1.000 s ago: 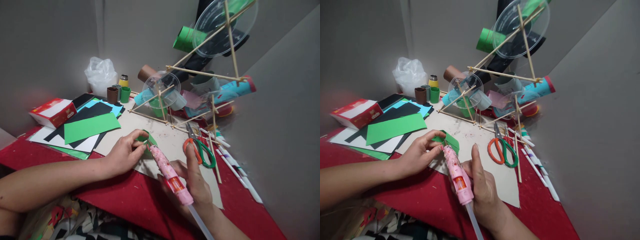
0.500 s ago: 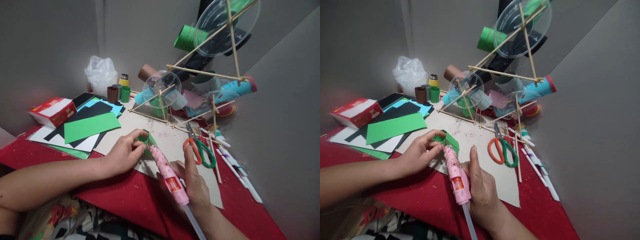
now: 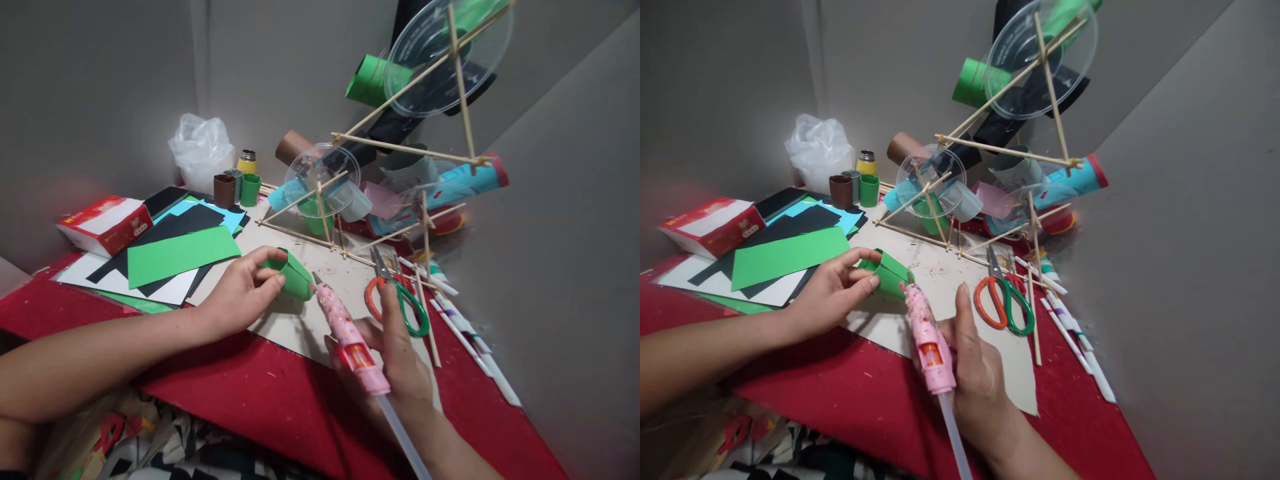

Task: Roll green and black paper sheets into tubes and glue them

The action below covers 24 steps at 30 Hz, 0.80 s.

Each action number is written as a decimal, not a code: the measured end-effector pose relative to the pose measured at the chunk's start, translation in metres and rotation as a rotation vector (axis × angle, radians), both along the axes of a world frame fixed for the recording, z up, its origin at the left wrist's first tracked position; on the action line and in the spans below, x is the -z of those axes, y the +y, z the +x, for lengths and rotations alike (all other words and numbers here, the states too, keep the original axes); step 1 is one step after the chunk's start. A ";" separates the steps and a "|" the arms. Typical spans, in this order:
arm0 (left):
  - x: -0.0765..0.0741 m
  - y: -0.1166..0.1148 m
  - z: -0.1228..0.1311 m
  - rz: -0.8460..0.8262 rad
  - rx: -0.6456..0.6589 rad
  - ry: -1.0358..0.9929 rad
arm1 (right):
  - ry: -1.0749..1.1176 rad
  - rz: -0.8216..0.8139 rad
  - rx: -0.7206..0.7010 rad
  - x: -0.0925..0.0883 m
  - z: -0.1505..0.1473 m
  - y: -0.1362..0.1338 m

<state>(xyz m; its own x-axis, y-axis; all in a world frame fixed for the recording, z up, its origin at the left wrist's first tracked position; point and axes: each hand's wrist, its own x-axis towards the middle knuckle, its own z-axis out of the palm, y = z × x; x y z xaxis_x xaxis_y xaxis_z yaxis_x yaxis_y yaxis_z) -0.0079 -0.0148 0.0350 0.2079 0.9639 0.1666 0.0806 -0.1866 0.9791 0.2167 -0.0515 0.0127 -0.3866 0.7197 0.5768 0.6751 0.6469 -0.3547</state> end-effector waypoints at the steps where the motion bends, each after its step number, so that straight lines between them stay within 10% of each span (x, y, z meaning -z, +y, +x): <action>1: -0.001 0.003 -0.002 -0.016 -0.001 -0.022 | -0.018 0.006 0.044 -0.001 0.003 0.003; 8: -0.008 0.014 -0.008 -0.157 -0.027 -0.086 | -0.420 -0.142 0.372 -0.001 0.024 0.042; 12: -0.018 0.008 -0.010 -0.241 0.120 -0.081 | -0.535 -0.369 0.312 -0.007 0.039 0.054; 17: -0.025 0.001 -0.012 -0.429 0.484 -0.045 | -0.066 -0.367 0.217 -0.027 0.045 0.043; 24: -0.032 -0.013 -0.007 -0.476 0.754 0.033 | 0.550 -0.663 -0.282 -0.033 0.002 0.001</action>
